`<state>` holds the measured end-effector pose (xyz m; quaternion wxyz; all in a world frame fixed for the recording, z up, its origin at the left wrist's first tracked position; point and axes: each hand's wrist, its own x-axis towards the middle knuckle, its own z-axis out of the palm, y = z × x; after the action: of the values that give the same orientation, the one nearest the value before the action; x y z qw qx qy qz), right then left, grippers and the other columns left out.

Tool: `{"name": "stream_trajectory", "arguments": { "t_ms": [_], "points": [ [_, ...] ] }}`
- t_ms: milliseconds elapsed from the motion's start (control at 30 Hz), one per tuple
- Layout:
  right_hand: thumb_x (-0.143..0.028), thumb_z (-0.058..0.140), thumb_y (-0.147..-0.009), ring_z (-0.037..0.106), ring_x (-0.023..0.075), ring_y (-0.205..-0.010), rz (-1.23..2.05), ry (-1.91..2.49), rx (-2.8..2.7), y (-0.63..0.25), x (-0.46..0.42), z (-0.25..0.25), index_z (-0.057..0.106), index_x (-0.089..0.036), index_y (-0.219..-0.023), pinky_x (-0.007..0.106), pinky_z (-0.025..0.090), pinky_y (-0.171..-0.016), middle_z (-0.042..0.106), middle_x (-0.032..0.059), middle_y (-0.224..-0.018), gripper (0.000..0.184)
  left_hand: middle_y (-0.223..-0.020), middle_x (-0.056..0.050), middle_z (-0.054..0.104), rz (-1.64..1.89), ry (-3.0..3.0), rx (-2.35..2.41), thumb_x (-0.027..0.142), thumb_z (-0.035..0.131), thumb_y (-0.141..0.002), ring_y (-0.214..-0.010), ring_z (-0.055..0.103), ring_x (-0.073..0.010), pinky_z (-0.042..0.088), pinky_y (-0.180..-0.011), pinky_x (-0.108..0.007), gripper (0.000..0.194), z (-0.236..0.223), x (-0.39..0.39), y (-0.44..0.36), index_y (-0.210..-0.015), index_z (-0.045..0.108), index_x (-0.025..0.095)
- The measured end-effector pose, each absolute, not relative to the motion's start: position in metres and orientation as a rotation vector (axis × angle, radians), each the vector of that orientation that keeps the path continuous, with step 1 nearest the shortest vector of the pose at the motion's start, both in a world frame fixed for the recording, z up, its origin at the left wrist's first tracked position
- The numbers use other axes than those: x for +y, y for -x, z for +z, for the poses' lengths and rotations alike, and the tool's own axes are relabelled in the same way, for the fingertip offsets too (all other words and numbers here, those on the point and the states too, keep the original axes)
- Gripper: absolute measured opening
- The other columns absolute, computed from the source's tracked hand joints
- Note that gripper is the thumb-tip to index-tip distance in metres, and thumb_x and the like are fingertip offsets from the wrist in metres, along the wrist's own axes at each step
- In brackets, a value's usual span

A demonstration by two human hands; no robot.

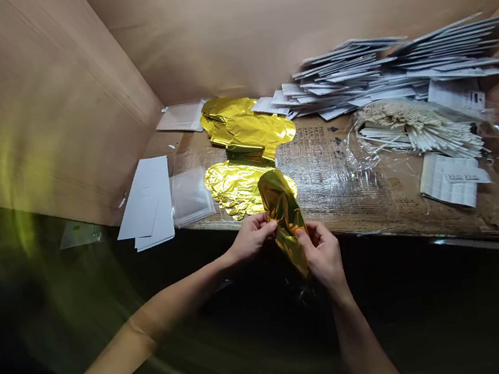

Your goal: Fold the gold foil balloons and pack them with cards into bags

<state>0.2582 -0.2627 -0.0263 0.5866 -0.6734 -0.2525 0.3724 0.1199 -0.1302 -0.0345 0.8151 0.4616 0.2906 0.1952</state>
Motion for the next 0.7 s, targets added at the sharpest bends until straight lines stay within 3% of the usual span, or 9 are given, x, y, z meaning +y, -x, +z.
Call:
{"name": "stream_trajectory", "arguments": {
  "t_ms": [67, 133, 267, 333, 400, 500, 567, 633, 700],
  "points": [
    [-0.053, 0.089, -0.081, 0.074, 0.0283, -0.099, 0.872, 1.532, -0.615, -0.26, -0.26, -0.02, 0.072, -0.023, -0.119, 0.038, 0.062, -0.08, 0.079, 0.011, -0.112, 0.052, -0.079, -0.001, 0.068, 0.345, -1.057, 0.558, 0.052, 0.087, -0.078, -0.067, 0.061, -0.0102, 0.049, -0.067, -0.023, 0.047, -0.021, -0.125, -0.114, -0.096, 0.07, 0.012],
    [-0.05, 0.088, -0.082, 0.074, 0.0279, -0.096, 1.067, 1.371, -0.625, -0.264, -0.254, -0.016, 0.072, -0.024, -0.119, 0.039, 0.062, -0.079, 0.079, 0.01, -0.11, 0.049, -0.076, 0.0, 0.066, 0.315, -1.12, 0.505, 0.043, 0.083, -0.081, -0.065, 0.056, -0.0089, 0.043, -0.064, -0.022, 0.036, -0.01, -0.12, -0.11, -0.097, 0.071, 0.013],
    [-0.039, 0.084, -0.083, 0.064, 0.0191, -0.065, 1.142, 1.198, -0.53, -0.262, -0.244, -0.008, 0.076, -0.024, -0.09, 0.032, 0.053, -0.06, 0.073, 0.0018, -0.081, 0.019, -0.081, -0.002, 0.068, 0.355, -1.239, 0.484, 0.027, 0.071, -0.082, -0.072, 0.058, -0.0111, 0.042, -0.068, -0.023, 0.016, 0.005, -0.111, -0.103, -0.089, 0.074, 0.013],
    [-0.031, 0.084, -0.081, 0.057, 0.0152, -0.059, 1.052, 1.214, -0.55, -0.259, -0.242, -0.006, 0.072, -0.023, -0.075, 0.028, 0.047, -0.055, 0.065, -0.0012, -0.071, 0.015, -0.08, -0.003, 0.066, 0.311, -1.27, 0.478, 0.027, 0.064, -0.085, -0.071, 0.056, -0.0112, 0.041, -0.066, -0.024, 0.018, 0.009, -0.11, -0.098, -0.089, 0.075, 0.013],
    [-0.025, 0.081, -0.08, 0.054, 0.0137, -0.06, 0.968, 1.261, -0.625, -0.259, -0.24, -0.005, 0.069, -0.022, -0.067, 0.026, 0.045, -0.056, 0.061, -0.0018, -0.069, 0.018, -0.083, -0.001, 0.064, 0.268, -1.293, 0.469, 0.03, 0.066, -0.086, -0.068, 0.054, -0.0109, 0.041, -0.063, -0.023, 0.024, 0.012, -0.113, -0.092, -0.102, 0.073, 0.014],
    [-0.034, 0.075, -0.087, 0.057, 0.0152, -0.063, 0.999, 1.316, -0.635, -0.266, -0.238, -0.006, 0.074, -0.024, -0.088, 0.028, 0.049, -0.059, 0.064, -0.0011, -0.074, 0.01, -0.084, 0.002, 0.062, 0.273, -1.356, 0.498, 0.028, 0.077, -0.08, -0.064, 0.054, -0.0096, 0.04, -0.057, -0.021, 0.048, 0.013, -0.12, -0.085, -0.124, 0.06, 0.019],
    [-0.049, 0.072, -0.091, 0.059, 0.0167, -0.06, 1.137, 1.269, -0.575, -0.269, -0.237, -0.008, 0.069, -0.03, -0.12, 0.03, 0.053, -0.057, 0.066, -0.002, -0.078, 0.035, -0.083, 0.004, 0.061, 0.321, -1.372, 0.547, 0.021, 0.074, -0.08, -0.06, 0.052, -0.0086, 0.038, -0.054, -0.02, 0.055, 0.01, -0.124, -0.084, -0.131, 0.052, 0.022],
    [-0.057, 0.077, -0.087, 0.06, 0.0173, -0.059, 1.275, 1.24, -0.587, -0.269, -0.237, -0.009, 0.058, -0.032, -0.138, 0.031, 0.054, -0.054, 0.068, -0.0017, -0.082, 0.059, -0.088, 0.002, 0.061, 0.426, -1.444, 0.586, 0.015, 0.068, -0.08, -0.064, 0.054, -0.0092, 0.041, -0.057, -0.02, 0.05, 0.007, -0.125, -0.083, -0.128, 0.055, 0.022],
    [-0.054, 0.084, -0.083, 0.06, 0.0161, -0.059, 1.313, 1.284, -0.673, -0.264, -0.237, -0.01, 0.062, -0.028, -0.132, 0.028, 0.053, -0.051, 0.068, -0.0004, -0.083, 0.06, -0.102, -0.003, 0.06, 0.55, -1.583, 0.59, 0.013, 0.07, -0.078, -0.081, 0.06, -0.0127, 0.049, -0.066, -0.023, 0.035, 0.004, -0.123, -0.082, -0.112, 0.065, 0.02]
  ]
}}
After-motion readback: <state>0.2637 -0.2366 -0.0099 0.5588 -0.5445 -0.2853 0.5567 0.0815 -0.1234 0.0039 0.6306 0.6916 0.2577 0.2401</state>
